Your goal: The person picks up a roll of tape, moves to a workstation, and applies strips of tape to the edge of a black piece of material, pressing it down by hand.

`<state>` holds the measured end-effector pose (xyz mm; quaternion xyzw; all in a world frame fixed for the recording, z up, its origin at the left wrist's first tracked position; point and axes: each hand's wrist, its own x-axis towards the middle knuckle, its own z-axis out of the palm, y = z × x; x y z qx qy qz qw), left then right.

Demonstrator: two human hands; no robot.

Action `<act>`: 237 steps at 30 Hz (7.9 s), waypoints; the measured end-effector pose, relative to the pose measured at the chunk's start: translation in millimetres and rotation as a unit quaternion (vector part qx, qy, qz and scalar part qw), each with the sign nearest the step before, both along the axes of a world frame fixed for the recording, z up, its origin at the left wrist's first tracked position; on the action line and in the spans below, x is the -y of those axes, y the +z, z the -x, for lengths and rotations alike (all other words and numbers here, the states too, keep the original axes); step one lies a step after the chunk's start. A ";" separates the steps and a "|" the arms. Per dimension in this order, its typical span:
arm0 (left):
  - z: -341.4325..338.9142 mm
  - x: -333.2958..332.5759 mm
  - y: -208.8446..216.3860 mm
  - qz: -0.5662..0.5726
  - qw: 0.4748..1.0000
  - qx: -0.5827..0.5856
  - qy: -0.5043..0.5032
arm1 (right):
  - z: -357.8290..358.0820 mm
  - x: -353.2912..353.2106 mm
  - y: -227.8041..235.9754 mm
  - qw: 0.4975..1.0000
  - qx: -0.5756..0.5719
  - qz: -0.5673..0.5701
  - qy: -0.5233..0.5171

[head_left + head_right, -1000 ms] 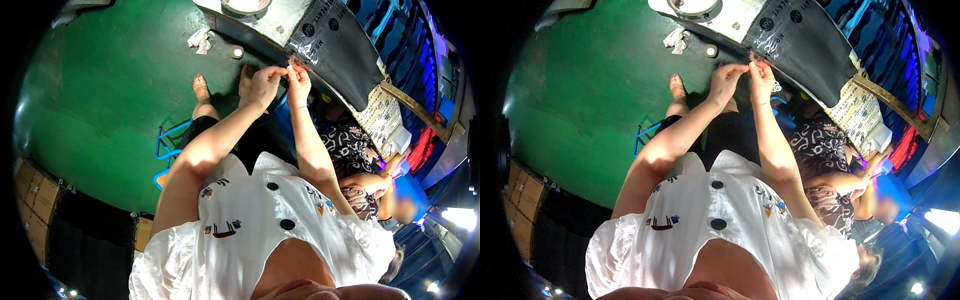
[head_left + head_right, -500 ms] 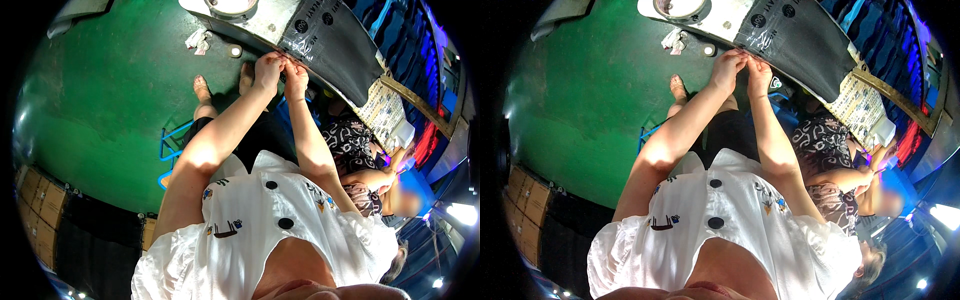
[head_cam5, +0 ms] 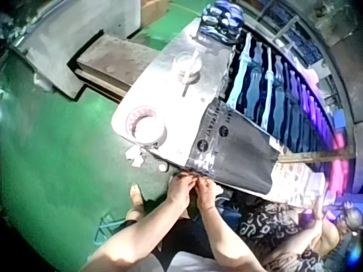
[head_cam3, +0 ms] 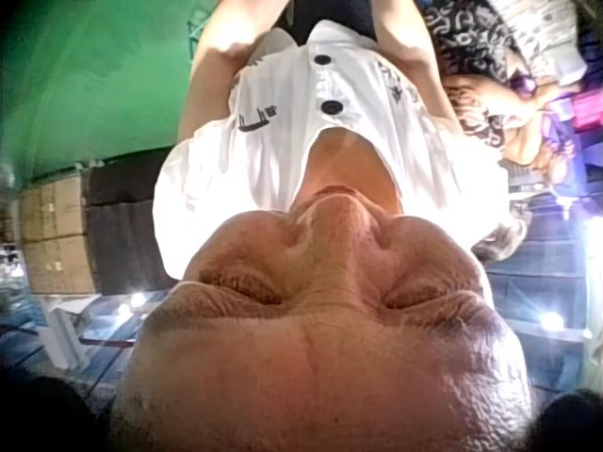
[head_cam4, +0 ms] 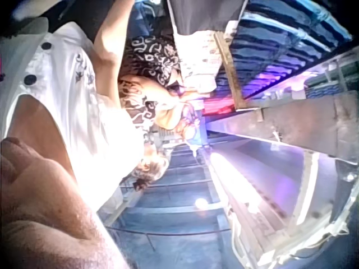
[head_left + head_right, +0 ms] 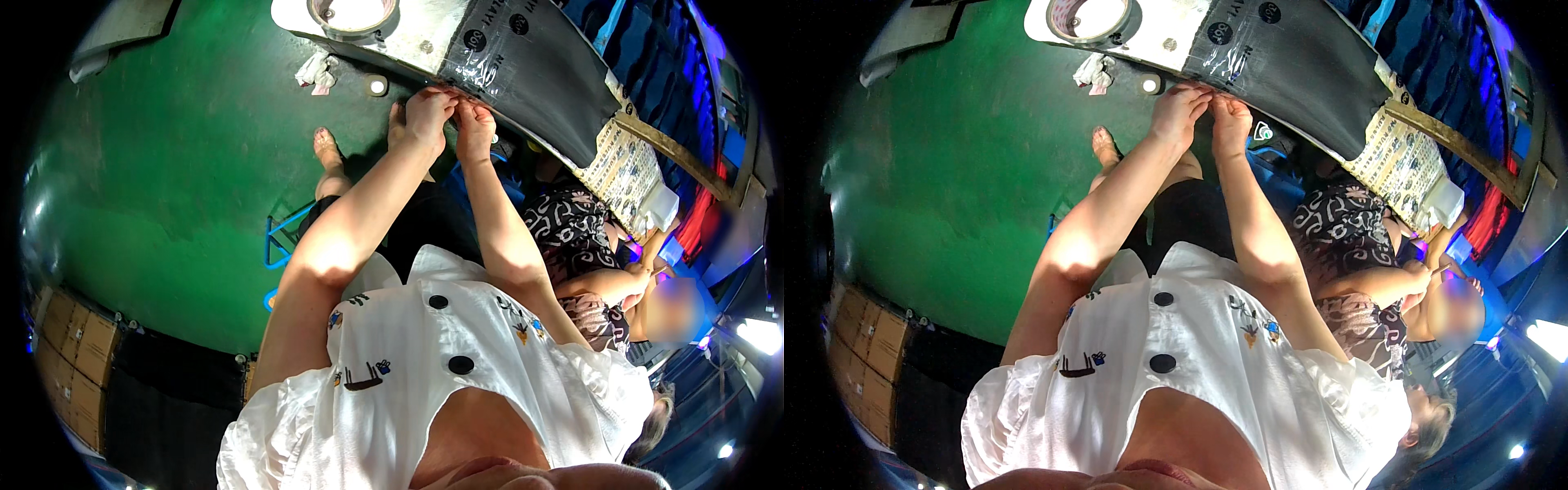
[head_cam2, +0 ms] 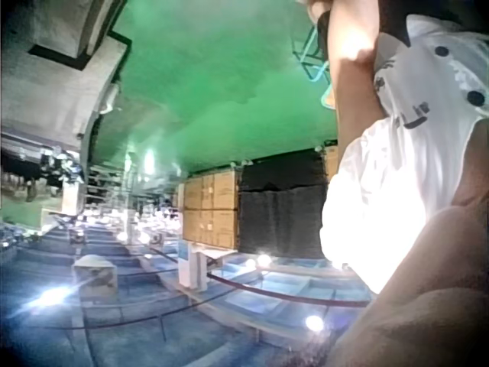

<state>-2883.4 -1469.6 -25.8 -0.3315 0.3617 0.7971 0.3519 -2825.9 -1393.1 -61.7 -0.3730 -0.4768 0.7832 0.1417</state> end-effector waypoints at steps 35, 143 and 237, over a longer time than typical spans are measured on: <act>18.6 -33.7 24.1 0.028 0.991 0.123 0.052 | 7.9 1.7 7.1 0.954 0.247 -0.153 -0.076; -4.6 -16.4 46.1 -0.032 0.998 -0.032 0.033 | 218.0 -175.0 130.5 0.799 0.176 -0.492 0.299; -10.5 29.7 -35.9 0.030 0.961 -0.150 -0.230 | -13.3 16.7 84.1 0.960 0.235 0.138 0.060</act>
